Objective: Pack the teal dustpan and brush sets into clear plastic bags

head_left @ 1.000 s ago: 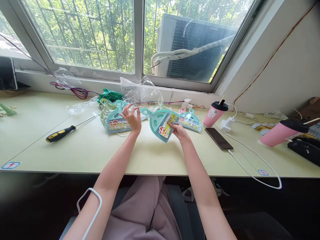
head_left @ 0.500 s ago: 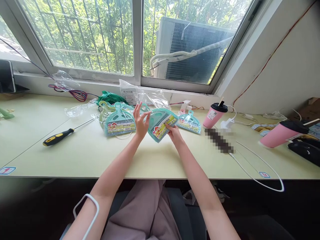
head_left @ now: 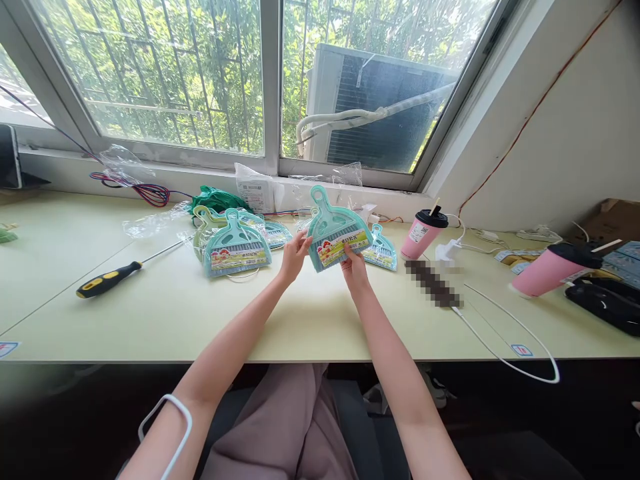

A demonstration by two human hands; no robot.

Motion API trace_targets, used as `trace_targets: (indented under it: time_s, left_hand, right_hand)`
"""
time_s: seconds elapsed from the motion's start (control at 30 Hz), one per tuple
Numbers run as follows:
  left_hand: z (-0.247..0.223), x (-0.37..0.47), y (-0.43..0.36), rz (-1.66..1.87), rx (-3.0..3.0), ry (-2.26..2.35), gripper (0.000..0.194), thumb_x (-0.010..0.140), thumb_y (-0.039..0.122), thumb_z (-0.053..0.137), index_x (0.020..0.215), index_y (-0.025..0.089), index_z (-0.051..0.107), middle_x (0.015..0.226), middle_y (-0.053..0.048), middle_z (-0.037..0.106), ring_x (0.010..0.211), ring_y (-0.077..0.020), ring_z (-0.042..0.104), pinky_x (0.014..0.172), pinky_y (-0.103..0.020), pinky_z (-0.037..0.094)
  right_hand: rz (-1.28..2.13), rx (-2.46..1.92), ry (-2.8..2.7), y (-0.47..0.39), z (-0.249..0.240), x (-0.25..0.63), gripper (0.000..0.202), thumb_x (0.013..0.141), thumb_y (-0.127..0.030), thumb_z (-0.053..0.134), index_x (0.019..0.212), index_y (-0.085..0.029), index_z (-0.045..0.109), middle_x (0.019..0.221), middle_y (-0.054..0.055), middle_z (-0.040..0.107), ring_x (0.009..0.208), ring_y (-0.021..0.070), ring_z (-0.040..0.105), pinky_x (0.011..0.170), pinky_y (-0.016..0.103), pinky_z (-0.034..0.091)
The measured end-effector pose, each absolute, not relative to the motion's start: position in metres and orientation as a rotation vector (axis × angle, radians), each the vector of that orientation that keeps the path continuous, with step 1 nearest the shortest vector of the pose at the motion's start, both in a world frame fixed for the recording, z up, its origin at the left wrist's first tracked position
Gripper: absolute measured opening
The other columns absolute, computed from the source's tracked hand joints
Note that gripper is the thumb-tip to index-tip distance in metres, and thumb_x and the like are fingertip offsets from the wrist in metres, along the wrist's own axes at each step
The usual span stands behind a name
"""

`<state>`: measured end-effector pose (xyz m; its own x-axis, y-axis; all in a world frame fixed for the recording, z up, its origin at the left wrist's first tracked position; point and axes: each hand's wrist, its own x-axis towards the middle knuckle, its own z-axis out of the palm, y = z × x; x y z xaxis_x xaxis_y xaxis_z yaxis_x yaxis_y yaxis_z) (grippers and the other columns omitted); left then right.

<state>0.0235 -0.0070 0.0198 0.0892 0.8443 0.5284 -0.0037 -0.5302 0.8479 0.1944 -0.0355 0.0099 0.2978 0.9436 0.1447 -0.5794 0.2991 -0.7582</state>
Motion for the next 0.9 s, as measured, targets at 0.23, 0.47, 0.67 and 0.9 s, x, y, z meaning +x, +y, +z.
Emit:
trace_targets:
  time_s: [0.23, 0.47, 0.67, 0.9]
  left_hand:
    - [0.007, 0.037, -0.014, 1.519, 1.570, 0.782, 0.061, 0.082, 0.061, 0.063, 0.126, 0.019, 0.067, 0.082, -0.003, 0.074, 0.071, -0.0167, 0.070, 0.067, -0.034, 0.063]
    - [0.015, 0.033, -0.013, 1.547, 1.475, 0.736, 0.049, 0.078, 0.059, 0.068, 0.102, 0.017, 0.076, 0.078, -0.004, 0.075, 0.071, -0.0183, 0.072, 0.071, -0.038, 0.064]
    - [0.016, 0.028, -0.014, 1.610, 1.641, 0.904, 0.035, 0.079, 0.052, 0.071, 0.084, 0.018, 0.076, 0.074, -0.006, 0.075, 0.067, -0.0192, 0.072, 0.067, -0.035, 0.062]
    - [-0.006, 0.040, -0.033, 1.563, 2.020, 0.977, 0.028, 0.093, 0.042, 0.052, 0.094, 0.021, 0.071, 0.080, -0.004, 0.075, 0.071, -0.0184, 0.071, 0.074, -0.034, 0.058]
  right_hand:
    - [1.047, -0.655, -0.636, -0.039, 0.017, 0.201, 0.039, 0.074, -0.027, 0.078, 0.112, -0.026, 0.067, 0.114, 0.001, 0.074, 0.120, 0.0185, 0.065, 0.104, 0.033, 0.056]
    - [1.085, -0.611, -0.609, -0.035, 0.013, 0.202, 0.037, 0.077, -0.023, 0.075, 0.113, -0.026, 0.066, 0.116, 0.001, 0.074, 0.119, 0.0178, 0.066, 0.105, 0.033, 0.056]
    - [1.100, -0.562, -0.613, -0.034, 0.010, 0.201, 0.038, 0.075, -0.021, 0.077, 0.112, -0.026, 0.066, 0.117, 0.000, 0.074, 0.119, 0.0166, 0.066, 0.106, 0.031, 0.054]
    - [0.952, -0.607, -0.489, -0.032, 0.013, 0.211, 0.036, 0.079, -0.024, 0.074, 0.114, -0.027, 0.066, 0.121, 0.000, 0.072, 0.121, 0.0164, 0.065, 0.104, 0.033, 0.056]
